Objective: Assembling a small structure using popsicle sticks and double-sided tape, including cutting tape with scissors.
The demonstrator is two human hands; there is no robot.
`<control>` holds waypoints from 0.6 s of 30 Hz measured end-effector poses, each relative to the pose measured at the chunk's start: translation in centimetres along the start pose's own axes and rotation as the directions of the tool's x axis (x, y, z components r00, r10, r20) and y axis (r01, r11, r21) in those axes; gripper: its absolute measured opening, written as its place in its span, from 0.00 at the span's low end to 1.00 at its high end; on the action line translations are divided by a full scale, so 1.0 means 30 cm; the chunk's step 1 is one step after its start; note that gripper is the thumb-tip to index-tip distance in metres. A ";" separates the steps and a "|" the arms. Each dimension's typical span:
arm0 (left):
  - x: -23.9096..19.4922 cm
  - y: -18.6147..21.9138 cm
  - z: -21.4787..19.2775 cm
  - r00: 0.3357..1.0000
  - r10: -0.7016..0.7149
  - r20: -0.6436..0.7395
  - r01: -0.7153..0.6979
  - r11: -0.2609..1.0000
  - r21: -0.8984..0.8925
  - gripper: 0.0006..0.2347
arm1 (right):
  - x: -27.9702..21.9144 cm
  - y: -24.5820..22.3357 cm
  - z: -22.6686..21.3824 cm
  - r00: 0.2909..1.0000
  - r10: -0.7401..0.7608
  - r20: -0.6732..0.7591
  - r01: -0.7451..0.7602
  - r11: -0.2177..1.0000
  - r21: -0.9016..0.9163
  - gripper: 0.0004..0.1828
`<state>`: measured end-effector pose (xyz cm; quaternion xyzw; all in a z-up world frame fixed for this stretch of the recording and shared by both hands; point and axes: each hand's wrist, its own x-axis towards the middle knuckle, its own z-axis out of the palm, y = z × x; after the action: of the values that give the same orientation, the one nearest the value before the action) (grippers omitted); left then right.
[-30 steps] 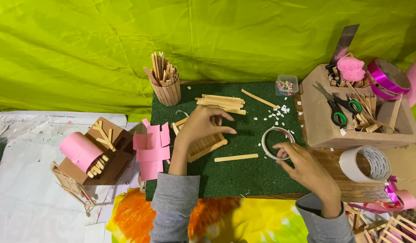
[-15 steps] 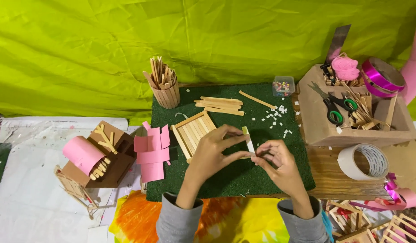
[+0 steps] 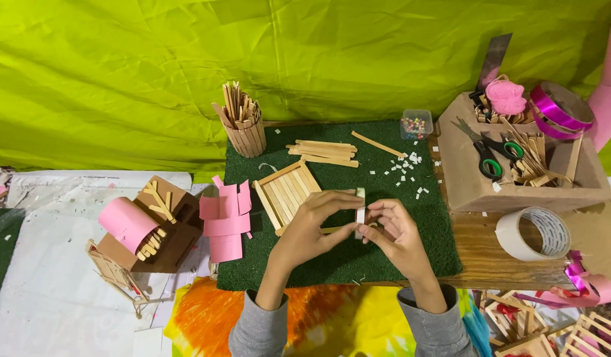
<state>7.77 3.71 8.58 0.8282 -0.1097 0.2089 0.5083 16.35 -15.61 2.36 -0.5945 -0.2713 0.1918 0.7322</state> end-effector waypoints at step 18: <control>0.031 -0.027 0.060 0.987 -0.101 0.124 0.114 0.988 -0.108 0.20 | 0.075 -0.380 -0.440 0.934 -0.354 -0.046 0.025 0.192 -0.981 0.10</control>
<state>9.33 2.52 7.65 0.8134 -0.1063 0.1252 0.5581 25.88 -26.86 11.92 -0.9002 -0.3032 -0.1926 0.2462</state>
